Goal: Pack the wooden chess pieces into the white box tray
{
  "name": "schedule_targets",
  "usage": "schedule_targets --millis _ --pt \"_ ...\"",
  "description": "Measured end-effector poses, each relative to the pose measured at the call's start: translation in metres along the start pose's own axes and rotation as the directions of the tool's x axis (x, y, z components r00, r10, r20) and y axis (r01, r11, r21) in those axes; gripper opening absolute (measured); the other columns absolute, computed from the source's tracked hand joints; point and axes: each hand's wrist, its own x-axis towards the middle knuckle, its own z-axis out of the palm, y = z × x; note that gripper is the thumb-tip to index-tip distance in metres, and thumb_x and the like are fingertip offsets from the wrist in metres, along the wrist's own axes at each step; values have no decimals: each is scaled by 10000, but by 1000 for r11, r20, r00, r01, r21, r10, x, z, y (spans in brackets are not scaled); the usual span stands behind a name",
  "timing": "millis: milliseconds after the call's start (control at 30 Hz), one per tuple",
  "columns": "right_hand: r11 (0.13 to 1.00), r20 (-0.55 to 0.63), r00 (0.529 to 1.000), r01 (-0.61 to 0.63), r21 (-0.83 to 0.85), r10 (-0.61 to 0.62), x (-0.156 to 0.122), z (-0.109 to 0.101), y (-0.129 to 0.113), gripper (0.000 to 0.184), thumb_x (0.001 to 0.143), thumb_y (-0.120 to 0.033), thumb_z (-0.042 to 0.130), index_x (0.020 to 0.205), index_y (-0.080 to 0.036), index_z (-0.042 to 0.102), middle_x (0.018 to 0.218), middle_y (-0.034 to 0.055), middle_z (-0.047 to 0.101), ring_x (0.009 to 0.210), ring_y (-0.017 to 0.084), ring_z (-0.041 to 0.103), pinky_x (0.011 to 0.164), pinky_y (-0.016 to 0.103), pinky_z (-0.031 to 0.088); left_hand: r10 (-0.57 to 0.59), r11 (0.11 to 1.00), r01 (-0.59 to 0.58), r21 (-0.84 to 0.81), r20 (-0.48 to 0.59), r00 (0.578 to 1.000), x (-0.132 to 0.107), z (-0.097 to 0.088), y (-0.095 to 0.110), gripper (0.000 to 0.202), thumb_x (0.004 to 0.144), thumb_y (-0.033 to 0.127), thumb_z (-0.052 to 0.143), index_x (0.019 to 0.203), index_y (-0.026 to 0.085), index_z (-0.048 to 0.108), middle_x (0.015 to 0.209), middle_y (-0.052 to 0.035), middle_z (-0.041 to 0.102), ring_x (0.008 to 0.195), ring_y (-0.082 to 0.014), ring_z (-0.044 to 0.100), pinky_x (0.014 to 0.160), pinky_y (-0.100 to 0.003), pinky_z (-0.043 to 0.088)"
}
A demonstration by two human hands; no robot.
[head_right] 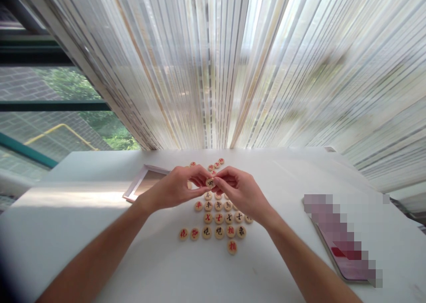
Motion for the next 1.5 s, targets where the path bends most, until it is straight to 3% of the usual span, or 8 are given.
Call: schedule_targets --millis 433,767,967,1233,1367,1500 --pt "996 19 996 84 -36 -84 -1 1 1 300 896 -403 740 1126 -222 673 1076 73 763 977 228 753 883 412 650 -91 985 85 -150 -35 995 4 -2 -15 311 850 337 782 1102 182 684 912 -51 770 862 -189 753 792 -318 630" --pt "983 -7 985 169 -73 -170 -2 3 -2 235 924 -364 719 1117 -240 672 1013 45 758 943 211 751 869 391 649 -123 893 173 -415 146 982 6 -12 -14 366 935 386 687 1205 146 626 969 -120 774 920 -234 763 773 -360 629" --pt "974 -8 978 205 -93 -207 -3 5 -2 220 936 -340 704 1125 -233 666 1006 45 758 924 204 751 855 377 647 -136 852 209 -480 182 974 7 -14 -15 341 943 355 688 1198 139 623 964 -123 775 915 -217 760 803 -354 611" --pt "892 -35 927 347 -291 -372 -7 12 -5 143 939 -209 686 1080 -225 669 921 22 755 818 167 736 762 315 634 -170 797 202 -569 109 979 10 -1 -15 306 851 350 796 1003 143 630 807 -58 759 785 -174 744 737 -299 598" --pt "825 -61 888 397 -402 -456 -9 15 -6 158 902 -163 723 1039 -226 677 902 10 736 783 147 710 721 275 616 -209 790 191 -583 37 977 9 6 -11 315 804 355 837 907 130 643 821 -78 775 796 -206 765 717 -309 616" --pt "809 -56 886 393 -437 -461 -9 14 -4 205 879 -151 751 1054 -225 674 909 7 728 796 148 702 737 276 604 -216 834 187 -519 6 976 7 6 -6 299 850 387 791 920 125 664 864 -105 790 840 -238 778 719 -322 626"
